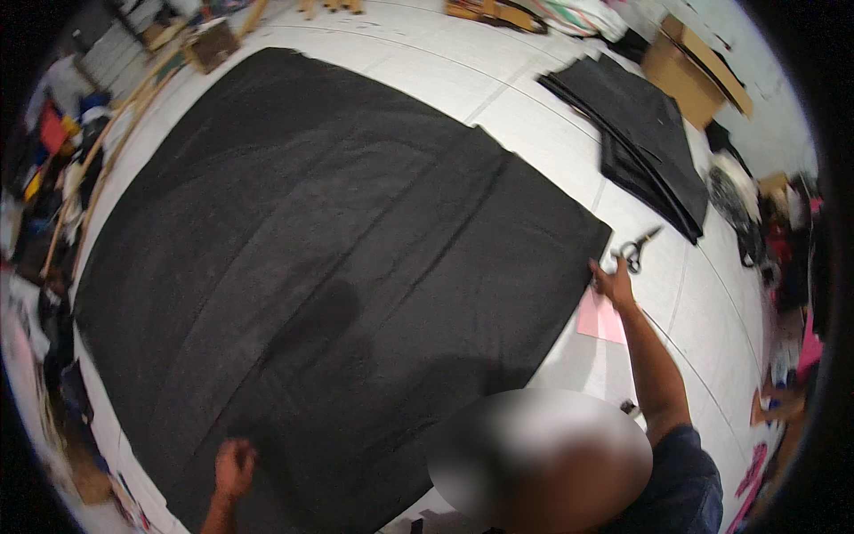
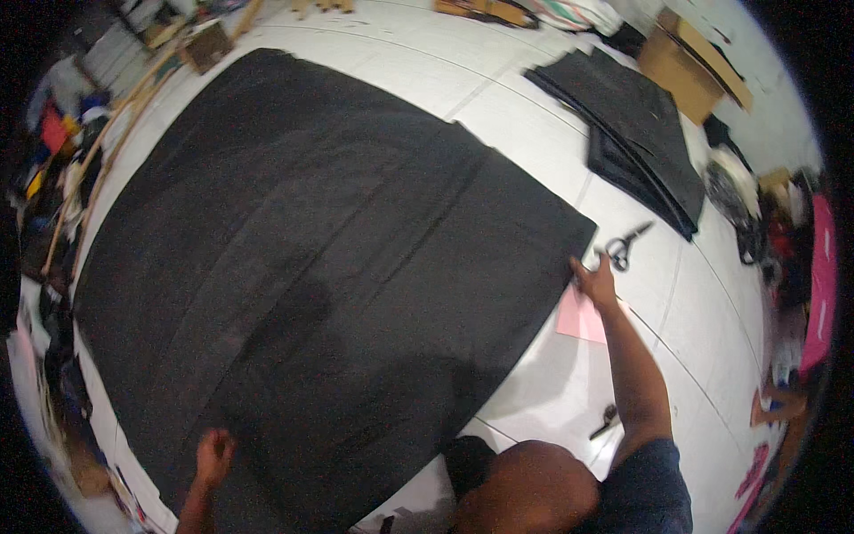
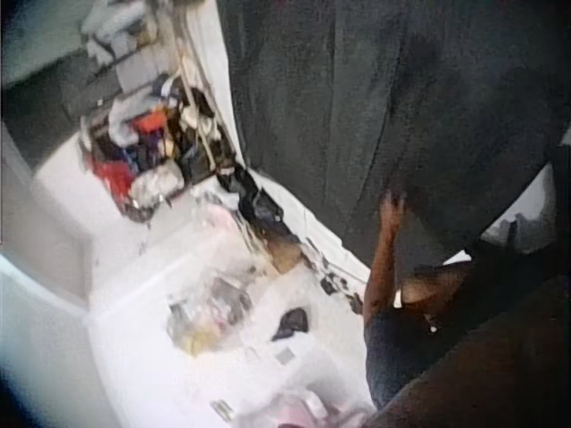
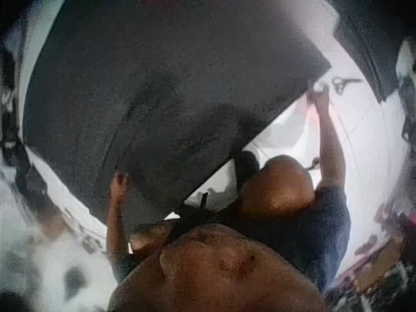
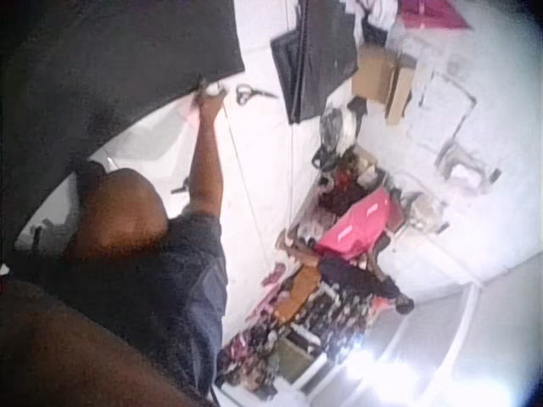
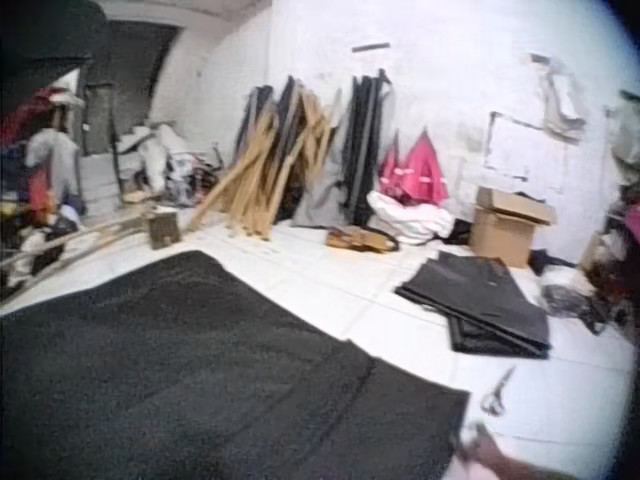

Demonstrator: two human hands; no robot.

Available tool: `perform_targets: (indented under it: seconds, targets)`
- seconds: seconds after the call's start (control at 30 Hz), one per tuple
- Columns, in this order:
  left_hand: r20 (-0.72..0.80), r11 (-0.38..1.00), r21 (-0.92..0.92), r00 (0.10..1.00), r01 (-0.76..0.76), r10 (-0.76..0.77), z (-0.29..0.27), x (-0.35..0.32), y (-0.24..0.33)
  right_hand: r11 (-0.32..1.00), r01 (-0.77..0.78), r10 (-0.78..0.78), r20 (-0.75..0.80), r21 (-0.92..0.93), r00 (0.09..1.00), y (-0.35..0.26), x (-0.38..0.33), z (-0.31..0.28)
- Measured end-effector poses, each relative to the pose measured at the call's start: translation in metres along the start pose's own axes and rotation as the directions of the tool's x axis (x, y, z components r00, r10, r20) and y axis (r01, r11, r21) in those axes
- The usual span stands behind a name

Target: The person aligns and folds a large black sheet of fabric on a tiled floor, using a clamp to secure the material and scissors to make small cuts along the edge.

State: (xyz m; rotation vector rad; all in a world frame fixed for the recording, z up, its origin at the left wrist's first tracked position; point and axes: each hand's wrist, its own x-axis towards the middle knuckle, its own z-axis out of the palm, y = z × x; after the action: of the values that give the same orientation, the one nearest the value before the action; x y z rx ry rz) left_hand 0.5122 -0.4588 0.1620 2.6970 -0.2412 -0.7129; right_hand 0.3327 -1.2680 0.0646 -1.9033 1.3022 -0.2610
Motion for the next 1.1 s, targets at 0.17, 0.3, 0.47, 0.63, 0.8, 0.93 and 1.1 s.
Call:
perform_targets:
  seconds: [0.17, 0.3, 0.47, 0.63, 0.8, 0.93, 1.1]
  targets:
    - [0.174, 0.519, -0.443, 0.639, 0.731, -0.75, 0.063, -0.192, -0.085, 0.958, -0.264, 0.229, 0.258, 0.11, 0.939, -0.005, -0.16, 0.061]
    - [0.27, -0.022, -0.893, 0.496, 0.45, -0.825, 0.152, -0.283, -0.134, 0.912, -0.312, 0.249, 0.245, 0.267, 0.937, 0.002, -0.178, 0.065]
    - [0.255, -0.297, -0.954, 0.444, -0.025, -0.859, 0.205, -0.32, -0.205, 0.883, -0.292, 0.153, 0.363, 0.366, 0.919, 0.034, -0.123, 0.05]
    - [0.142, -0.249, -0.874, 0.271, -0.417, -0.952, 0.235, -0.362, -0.309, 0.846, -0.3, 0.131, 0.374, 0.441, 0.918, -0.001, -0.117, 0.089]
    - [0.114, -0.184, -0.884, 0.182, -0.43, -0.977, 0.224, -0.379, -0.307, 0.827, -0.244, 0.129, 0.251, 0.506, 0.959, -0.017, -0.083, 0.064]
    - [0.146, -0.182, -0.943, 0.146, -0.278, -0.979, 0.26, -0.424, -0.304, 0.728, -0.245, 0.044, 0.313, 0.64, 0.949, 0.007, -0.082, 0.022]
    - [-0.102, 0.078, -0.985, 0.157, -0.151, -0.982, 0.191, -0.469, -0.212, 0.756, -0.173, -0.057, 0.327, 0.632, 0.943, -0.021, -0.079, -0.099]
